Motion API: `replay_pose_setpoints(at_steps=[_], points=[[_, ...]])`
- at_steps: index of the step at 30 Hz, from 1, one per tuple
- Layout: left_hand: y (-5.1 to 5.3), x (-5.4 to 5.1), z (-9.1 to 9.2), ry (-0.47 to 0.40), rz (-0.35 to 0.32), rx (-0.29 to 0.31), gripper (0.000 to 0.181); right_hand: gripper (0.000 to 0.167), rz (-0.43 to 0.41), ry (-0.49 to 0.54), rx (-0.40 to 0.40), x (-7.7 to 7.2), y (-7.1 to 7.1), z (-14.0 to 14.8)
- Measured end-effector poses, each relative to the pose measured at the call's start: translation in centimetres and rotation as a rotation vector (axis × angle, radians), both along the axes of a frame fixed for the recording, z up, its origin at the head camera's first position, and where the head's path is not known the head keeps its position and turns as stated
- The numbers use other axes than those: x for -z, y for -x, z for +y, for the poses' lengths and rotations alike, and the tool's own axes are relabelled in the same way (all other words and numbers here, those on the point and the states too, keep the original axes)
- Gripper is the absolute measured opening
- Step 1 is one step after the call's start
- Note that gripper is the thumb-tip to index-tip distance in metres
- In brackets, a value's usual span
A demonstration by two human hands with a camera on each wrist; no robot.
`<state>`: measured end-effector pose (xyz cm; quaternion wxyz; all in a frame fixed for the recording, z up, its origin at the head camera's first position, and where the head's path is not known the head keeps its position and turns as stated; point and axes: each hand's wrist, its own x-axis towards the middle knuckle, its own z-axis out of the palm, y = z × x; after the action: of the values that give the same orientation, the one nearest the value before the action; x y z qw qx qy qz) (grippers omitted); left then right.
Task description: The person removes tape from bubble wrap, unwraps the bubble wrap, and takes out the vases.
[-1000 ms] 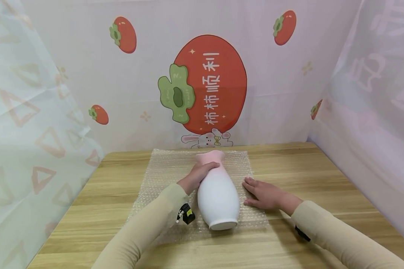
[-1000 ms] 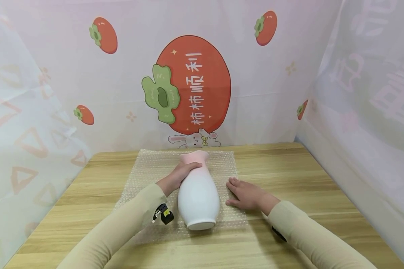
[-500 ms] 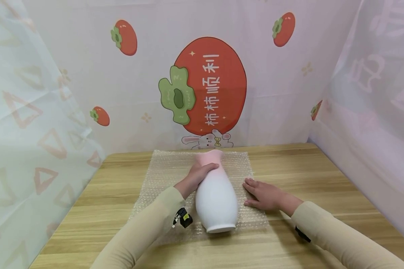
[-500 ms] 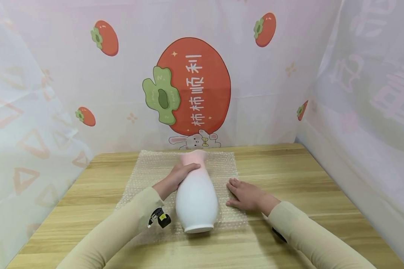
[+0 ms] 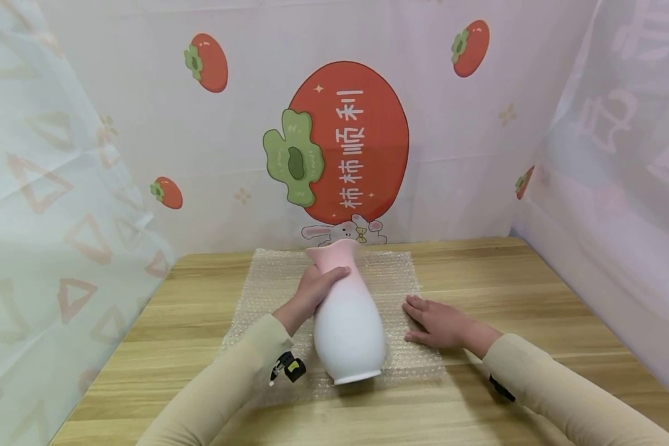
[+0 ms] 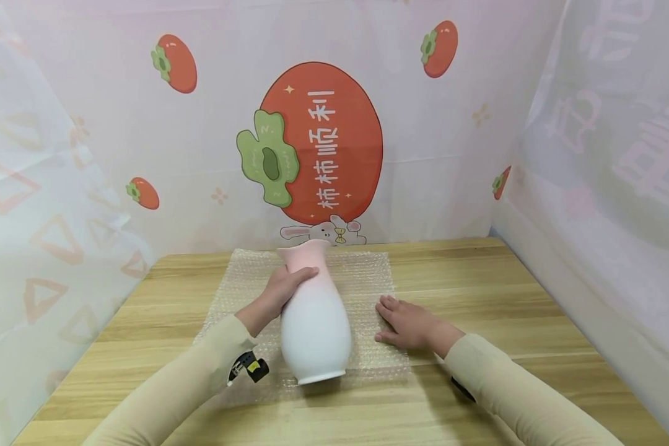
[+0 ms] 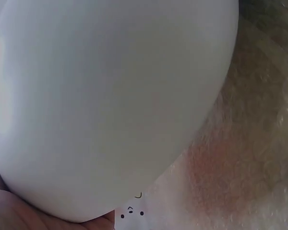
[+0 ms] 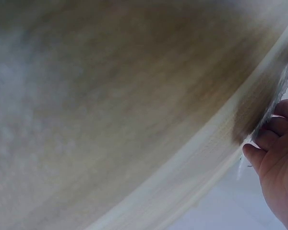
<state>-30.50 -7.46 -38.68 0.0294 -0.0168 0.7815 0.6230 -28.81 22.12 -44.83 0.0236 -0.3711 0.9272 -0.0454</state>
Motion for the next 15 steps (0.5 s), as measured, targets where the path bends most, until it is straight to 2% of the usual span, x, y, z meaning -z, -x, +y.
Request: replay_pose_setpoints(at_steps=[5,15], points=[[-0.5,-0.7,-0.5,0.01,0.051,-0.023,0.069,0.078,-0.012,0.004,0.006,0.0,-0.1,0.0],[-1.8,-2.5,-1.7,0.043,0.204,-0.041,0.071,0.078,-0.021,-0.004,0.017,-0.1,-0.2,0.0]])
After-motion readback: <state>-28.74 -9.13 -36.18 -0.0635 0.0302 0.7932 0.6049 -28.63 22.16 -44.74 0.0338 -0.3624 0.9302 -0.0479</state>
